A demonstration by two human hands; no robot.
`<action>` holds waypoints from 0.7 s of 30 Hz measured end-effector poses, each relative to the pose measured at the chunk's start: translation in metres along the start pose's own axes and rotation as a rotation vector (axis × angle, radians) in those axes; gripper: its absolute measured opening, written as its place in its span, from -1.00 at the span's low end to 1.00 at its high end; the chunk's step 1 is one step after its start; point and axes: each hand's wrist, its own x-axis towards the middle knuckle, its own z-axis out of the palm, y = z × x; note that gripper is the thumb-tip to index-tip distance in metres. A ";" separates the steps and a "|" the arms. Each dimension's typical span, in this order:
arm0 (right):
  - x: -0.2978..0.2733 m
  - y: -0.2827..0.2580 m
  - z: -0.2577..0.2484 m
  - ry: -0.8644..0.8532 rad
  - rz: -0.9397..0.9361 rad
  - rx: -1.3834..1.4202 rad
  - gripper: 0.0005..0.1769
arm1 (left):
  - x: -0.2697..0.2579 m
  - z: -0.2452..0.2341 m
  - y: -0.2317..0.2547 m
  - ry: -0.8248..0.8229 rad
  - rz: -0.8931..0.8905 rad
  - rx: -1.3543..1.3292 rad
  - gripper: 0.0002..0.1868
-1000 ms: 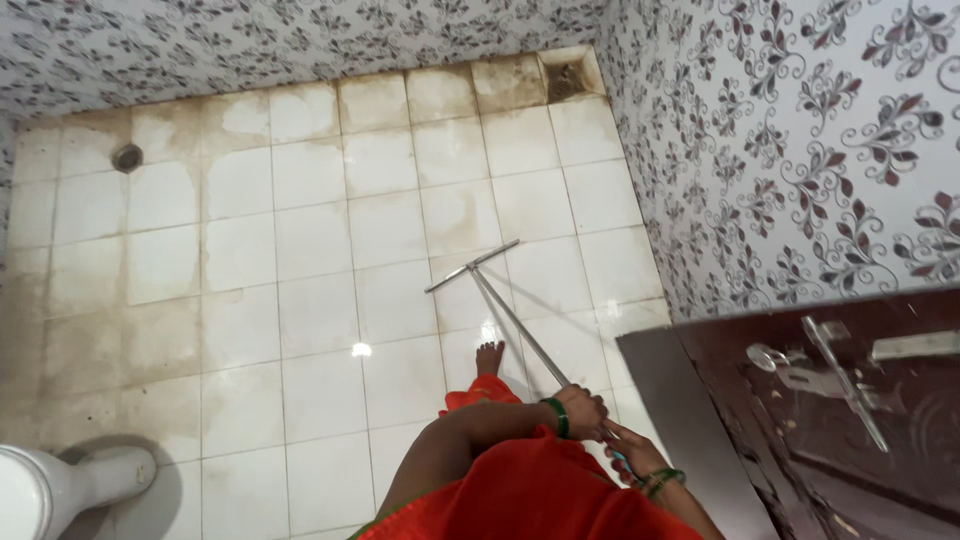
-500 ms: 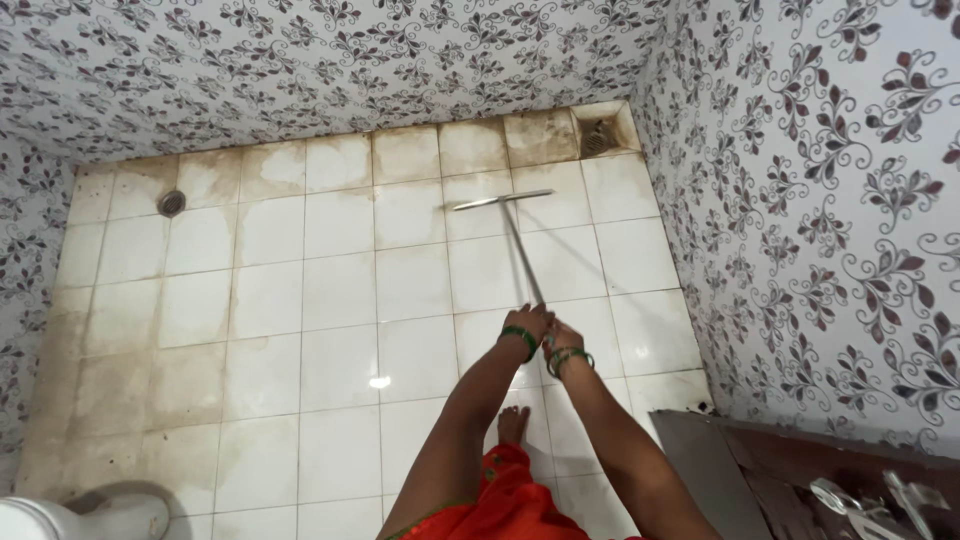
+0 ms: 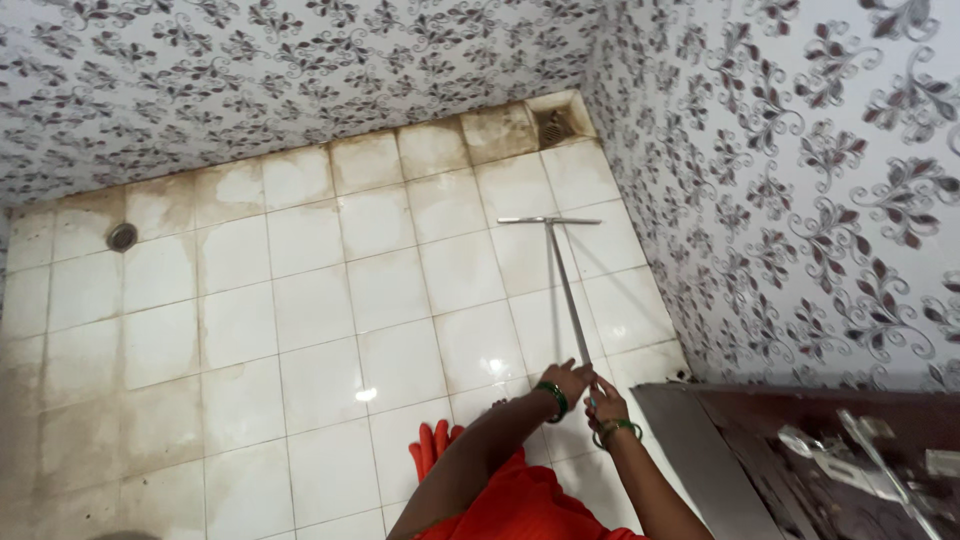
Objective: The person uses a squeegee to push water across a tiled bathroom floor toward a drain, covering several areas of the room.
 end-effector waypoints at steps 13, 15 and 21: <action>-0.187 0.142 -0.248 -0.011 0.065 -0.225 -0.44 | -0.079 0.113 0.222 -0.145 0.437 0.138 -0.58; -0.224 0.157 -0.278 -0.015 0.090 -0.268 -0.45 | -0.097 0.122 0.267 -0.234 0.443 0.108 -0.62; -0.270 0.196 -0.327 0.000 0.203 -0.279 -0.45 | -0.126 0.136 0.332 -0.414 0.517 0.149 -0.57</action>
